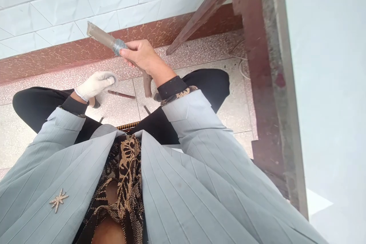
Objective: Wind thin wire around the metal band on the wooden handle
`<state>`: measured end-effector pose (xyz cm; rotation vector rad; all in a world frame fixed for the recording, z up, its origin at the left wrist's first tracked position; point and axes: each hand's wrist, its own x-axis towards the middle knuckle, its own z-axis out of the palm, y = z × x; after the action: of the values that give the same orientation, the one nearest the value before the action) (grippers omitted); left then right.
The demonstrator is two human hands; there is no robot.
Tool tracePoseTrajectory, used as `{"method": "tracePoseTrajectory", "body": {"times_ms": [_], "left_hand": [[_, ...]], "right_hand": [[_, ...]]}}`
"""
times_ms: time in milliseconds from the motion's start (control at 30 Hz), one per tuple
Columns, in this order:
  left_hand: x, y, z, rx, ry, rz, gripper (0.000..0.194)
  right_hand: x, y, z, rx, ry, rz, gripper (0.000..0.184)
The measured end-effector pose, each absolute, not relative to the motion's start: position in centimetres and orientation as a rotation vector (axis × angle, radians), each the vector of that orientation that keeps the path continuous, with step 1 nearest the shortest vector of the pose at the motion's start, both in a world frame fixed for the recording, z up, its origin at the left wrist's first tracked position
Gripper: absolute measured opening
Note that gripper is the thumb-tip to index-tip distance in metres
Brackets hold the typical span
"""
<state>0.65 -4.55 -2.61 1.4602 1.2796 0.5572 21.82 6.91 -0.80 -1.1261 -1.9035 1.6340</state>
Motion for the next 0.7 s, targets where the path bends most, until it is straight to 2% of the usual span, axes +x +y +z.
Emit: {"method": "tracePoseTrajectory", "body": {"times_ms": [133,267,467,567,633,700], "left_hand": [[0.9,-4.3,-2.1,1.713,1.379,0.411,0.024],[0.0,-4.0,-1.5,1.821,1.420,0.247,0.024],[-1.2,-3.7,-1.1,1.934,1.360,0.199,0.024],[-1.6,-3.7,-1.0,1.905,1.286,0.286,0.026],[-2.2,-3.7,-0.9,1.825,1.229,0.425,0.029],[-2.9,-3.5,-0.5,1.705,1.177,0.653,0.035]], "right_hand": [[21.0,7.2,-1.6,-1.257,-2.294,1.328,0.024],[21.0,7.5,-1.8,-1.110,-2.820,1.074,0.020],[21.0,7.3,0.0,-0.902,-3.135,1.251,0.013],[21.3,7.3,0.9,-0.772,-3.126,1.597,0.009],[21.5,7.3,1.3,-0.597,-2.935,1.870,0.013],[21.4,7.3,1.8,-0.470,-2.598,1.976,0.028]]}}
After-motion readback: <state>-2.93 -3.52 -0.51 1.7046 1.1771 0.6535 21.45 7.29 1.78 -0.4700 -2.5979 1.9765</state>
